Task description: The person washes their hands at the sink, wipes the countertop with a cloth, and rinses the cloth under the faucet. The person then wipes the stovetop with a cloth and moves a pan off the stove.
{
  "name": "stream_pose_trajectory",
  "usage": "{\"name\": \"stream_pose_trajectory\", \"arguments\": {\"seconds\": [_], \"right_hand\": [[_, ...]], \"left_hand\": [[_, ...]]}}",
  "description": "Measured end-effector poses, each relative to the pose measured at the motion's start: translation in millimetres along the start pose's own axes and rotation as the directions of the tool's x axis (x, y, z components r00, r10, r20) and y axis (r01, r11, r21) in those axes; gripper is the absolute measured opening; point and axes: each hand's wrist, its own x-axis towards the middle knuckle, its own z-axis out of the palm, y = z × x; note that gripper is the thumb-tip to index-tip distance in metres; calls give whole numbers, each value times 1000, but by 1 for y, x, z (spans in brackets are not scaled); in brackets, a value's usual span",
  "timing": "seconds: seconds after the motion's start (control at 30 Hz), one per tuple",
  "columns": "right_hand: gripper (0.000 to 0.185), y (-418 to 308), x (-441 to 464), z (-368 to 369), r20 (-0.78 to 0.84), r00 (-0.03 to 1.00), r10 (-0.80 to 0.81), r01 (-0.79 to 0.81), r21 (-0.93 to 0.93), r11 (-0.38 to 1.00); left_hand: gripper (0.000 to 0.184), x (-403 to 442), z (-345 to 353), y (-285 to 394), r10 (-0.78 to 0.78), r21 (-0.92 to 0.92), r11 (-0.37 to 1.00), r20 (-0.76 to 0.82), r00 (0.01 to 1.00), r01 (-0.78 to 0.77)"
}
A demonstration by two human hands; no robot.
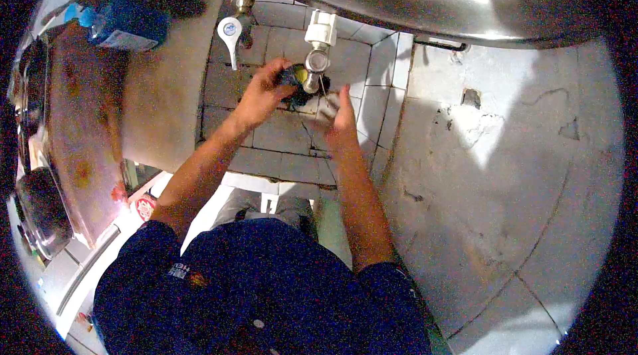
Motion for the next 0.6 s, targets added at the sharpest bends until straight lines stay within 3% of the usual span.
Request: {"name": "stream_pose_trajectory", "arguments": {"seconds": [0.03, 0.07, 0.1, 0.13, 0.17, 0.23, 0.27, 0.33, 0.37, 0.43, 0.47, 0.5, 0.53, 0.57, 0.6], "right_hand": [[76, 2, -9, 11, 3, 1000, 1, -1, 7, 1000], [70, 6, -17, 24, 86, 986, 140, -157, 236, 959], [64, 8, -23, 31, 196, 948, 251, -313, 434, 844], [71, 22, -10, 24, 512, 856, -73, -206, 468, 860], [71, 30, 4, 15, 514, 854, -76, -207, 471, 857], [77, 29, 14, 28, 549, 796, -256, -148, 586, 797], [81, 25, 20, 20, 721, 675, -154, -331, 483, 811], [77, 20, 26, 22, 633, 769, -94, -305, 492, 816], [74, 19, 27, 23, 559, 825, -88, -252, 502, 827], [59, 29, 60, 12, 744, 599, -297, -36, 395, 918], [44, 45, 57, 6, 550, 811, -197, -143, 513, 846], [39, 42, 44, 25, 414, 892, -184, -68, 523, 850], [35, 38, 29, 45, 263, 951, -165, 8, 510, 860], [31, 34, 15, 65, 109, 984, -142, 74, 477, 876], [29, 16, -3, 70, 138, 987, -81, 12, 439, 898]], "left_hand": [[30, -6, 5, 7, -75, -60, 995, -19, 997, 74], [29, -13, 12, 15, -153, -122, 982, -34, 988, 147], [25, -23, 20, 26, -349, -236, 912, -21, 937, 334], [26, -30, 27, 9, -159, -70, 986, -61, 985, 154], [28, -38, 33, -8, 41, 102, 994, -68, 997, -34], [36, -63, 48, 7, 359, 503, 798, 48, 932, -333], [36, -75, 53, 10, 359, 508, 794, 52, 932, -334], [38, -93, 63, 13, 175, 728, 651, 129, 976, -213], [38, -92, 66, 11, 175, 727, 653, 127, 976, -212], [40, -82, 72, 1, 196, 742, 644, 75, 978, -186], [43, -64, 68, -17, 235, 777, 613, -8, 972, -141], [28, -42, 54, -43, 153, 749, 663, -163, 975, 21], [21, -15, 39, -33, 152, 568, 820, -340, 928, 74], [22, 6, 42, -32, -11, 445, 848, -526, 850, 286], [23, -1, 45, -40, 73, 564, 804, -410, 909, 190]]}}
